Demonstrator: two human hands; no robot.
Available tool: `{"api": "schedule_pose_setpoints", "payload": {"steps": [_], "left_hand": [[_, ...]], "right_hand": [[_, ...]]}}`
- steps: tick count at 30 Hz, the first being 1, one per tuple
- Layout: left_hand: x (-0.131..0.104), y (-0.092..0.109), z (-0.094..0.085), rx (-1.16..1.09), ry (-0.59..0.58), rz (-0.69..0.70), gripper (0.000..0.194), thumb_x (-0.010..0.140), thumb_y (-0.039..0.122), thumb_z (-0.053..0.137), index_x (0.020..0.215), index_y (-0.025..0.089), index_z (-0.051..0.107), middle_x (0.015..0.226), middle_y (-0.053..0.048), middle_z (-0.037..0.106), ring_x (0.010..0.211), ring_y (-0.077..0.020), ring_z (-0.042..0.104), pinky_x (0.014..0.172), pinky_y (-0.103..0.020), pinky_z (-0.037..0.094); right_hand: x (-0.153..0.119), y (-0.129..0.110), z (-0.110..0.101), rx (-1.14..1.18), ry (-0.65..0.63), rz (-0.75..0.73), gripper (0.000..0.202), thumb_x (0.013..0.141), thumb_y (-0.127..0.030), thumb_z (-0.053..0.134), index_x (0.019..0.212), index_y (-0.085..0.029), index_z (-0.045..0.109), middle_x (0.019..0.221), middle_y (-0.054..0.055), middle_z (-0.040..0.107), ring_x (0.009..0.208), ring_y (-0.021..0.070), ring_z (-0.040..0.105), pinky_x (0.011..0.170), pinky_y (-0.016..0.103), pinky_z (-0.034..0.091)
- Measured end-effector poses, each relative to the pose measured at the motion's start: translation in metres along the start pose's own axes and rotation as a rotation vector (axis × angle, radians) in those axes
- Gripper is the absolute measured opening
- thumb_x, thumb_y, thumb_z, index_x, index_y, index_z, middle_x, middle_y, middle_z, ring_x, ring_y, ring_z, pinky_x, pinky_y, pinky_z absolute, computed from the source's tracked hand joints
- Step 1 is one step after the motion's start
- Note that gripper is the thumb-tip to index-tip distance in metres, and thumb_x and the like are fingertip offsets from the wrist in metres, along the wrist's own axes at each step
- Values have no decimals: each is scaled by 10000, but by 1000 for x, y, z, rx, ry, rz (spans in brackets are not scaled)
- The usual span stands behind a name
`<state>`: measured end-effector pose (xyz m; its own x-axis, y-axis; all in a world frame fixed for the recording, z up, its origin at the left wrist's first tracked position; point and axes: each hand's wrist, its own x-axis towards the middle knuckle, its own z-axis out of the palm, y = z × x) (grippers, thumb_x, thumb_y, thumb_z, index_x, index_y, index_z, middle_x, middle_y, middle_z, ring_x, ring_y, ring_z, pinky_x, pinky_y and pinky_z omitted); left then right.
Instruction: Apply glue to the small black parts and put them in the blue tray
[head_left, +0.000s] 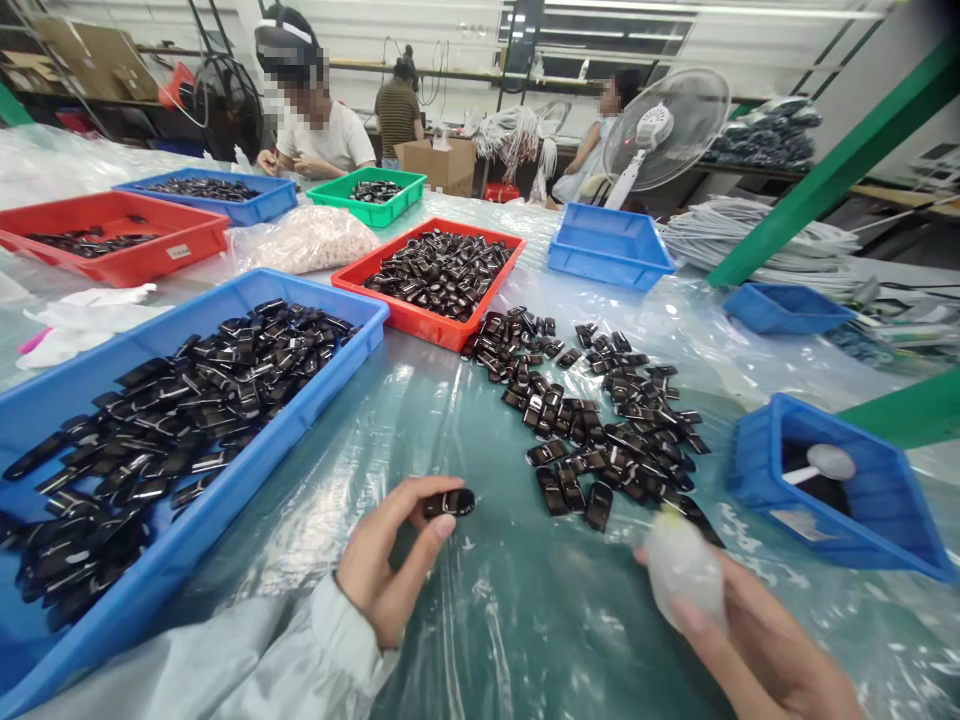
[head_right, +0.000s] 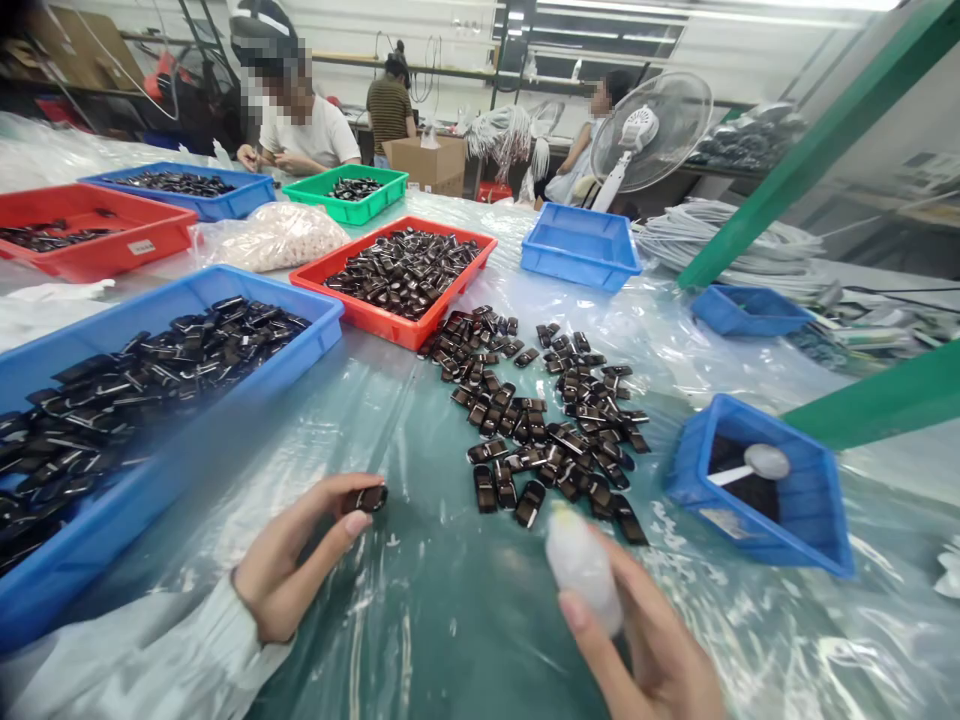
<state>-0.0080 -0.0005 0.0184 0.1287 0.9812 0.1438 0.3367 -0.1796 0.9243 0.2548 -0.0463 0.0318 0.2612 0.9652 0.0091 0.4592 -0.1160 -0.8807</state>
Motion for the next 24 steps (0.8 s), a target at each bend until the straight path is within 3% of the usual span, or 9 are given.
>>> {"api": "schedule_pose_setpoints", "payload": {"steps": [4, 7, 10, 12, 13, 14, 16, 18, 24], "left_hand": [[4, -10, 2, -103, -15, -54, 258, 918, 341, 436, 1114, 200, 529, 976, -62, 598, 815, -189, 560, 755, -335, 433], [5, -14, 4, -118, -10, -21, 269, 917, 372, 448, 1097, 193, 537, 951, -60, 600, 816, -189, 563, 756, -327, 437], [6, -15, 5, -130, 3, -9, 298, 912, 404, 455, 1088, 180, 544, 958, -71, 613, 816, -192, 570, 753, -320, 449], [6, -15, 6, -121, 14, 0, 304, 910, 406, 452, 1084, 175, 547, 951, -74, 621, 813, -196, 575, 735, -313, 454], [6, -15, 6, -105, 17, 5, 299, 911, 399, 449, 1080, 175, 550, 933, -71, 624, 804, -197, 577, 717, -307, 454], [7, -14, 6, -87, 17, 9, 288, 911, 388, 446, 1075, 176, 552, 914, -67, 627, 792, -197, 578, 697, -300, 452], [7, -12, 5, -54, 11, 20, 261, 910, 351, 443, 1067, 177, 558, 888, -58, 631, 770, -192, 576, 669, -287, 445], [6, -10, 5, -35, 7, 40, 237, 904, 306, 448, 1063, 175, 565, 875, -50, 630, 746, -180, 566, 658, -276, 442], [1, -4, 4, -32, -2, 110, 214, 882, 234, 468, 1061, 175, 570, 887, -34, 620, 709, -151, 543, 674, -260, 463]], "right_hand": [[19, 6, -1, 25, 49, -12, 428, 740, -480, 637, 1097, -256, 565, 1194, 74, 624, 1177, 289, 519, 1001, 397, 411], [26, 10, 2, 1, 40, -30, 470, 744, -483, 624, 1128, -233, 515, 1182, 113, 599, 1135, 314, 529, 992, 498, 382], [19, 7, 3, -51, 258, -208, 545, 736, -424, 651, 1201, -237, 436, 1141, 115, 549, 1032, 306, 545, 906, 493, 424], [8, 0, 2, -136, 419, -354, 459, 752, -333, 658, 1157, -260, 456, 1046, 81, 532, 966, 279, 539, 875, 446, 422], [2, -5, 3, -212, 407, -430, 351, 778, -272, 638, 1098, -271, 494, 991, 64, 537, 928, 261, 546, 851, 413, 429], [-4, -10, 6, -291, 330, -496, 235, 808, -207, 603, 1020, -277, 533, 935, 50, 548, 880, 242, 561, 812, 380, 442], [-10, -20, 17, -347, 21, -671, 177, 828, -129, 564, 933, -270, 585, 839, 37, 574, 737, 204, 585, 654, 314, 467], [-10, -29, 36, -302, -168, -717, 148, 843, -114, 550, 925, -222, 609, 749, 40, 573, 656, 192, 578, 593, 309, 461], [10, -47, 90, -276, -336, -692, 188, 873, -101, 499, 916, -199, 653, 893, 92, 644, 795, 236, 583, 681, 365, 465]]}}
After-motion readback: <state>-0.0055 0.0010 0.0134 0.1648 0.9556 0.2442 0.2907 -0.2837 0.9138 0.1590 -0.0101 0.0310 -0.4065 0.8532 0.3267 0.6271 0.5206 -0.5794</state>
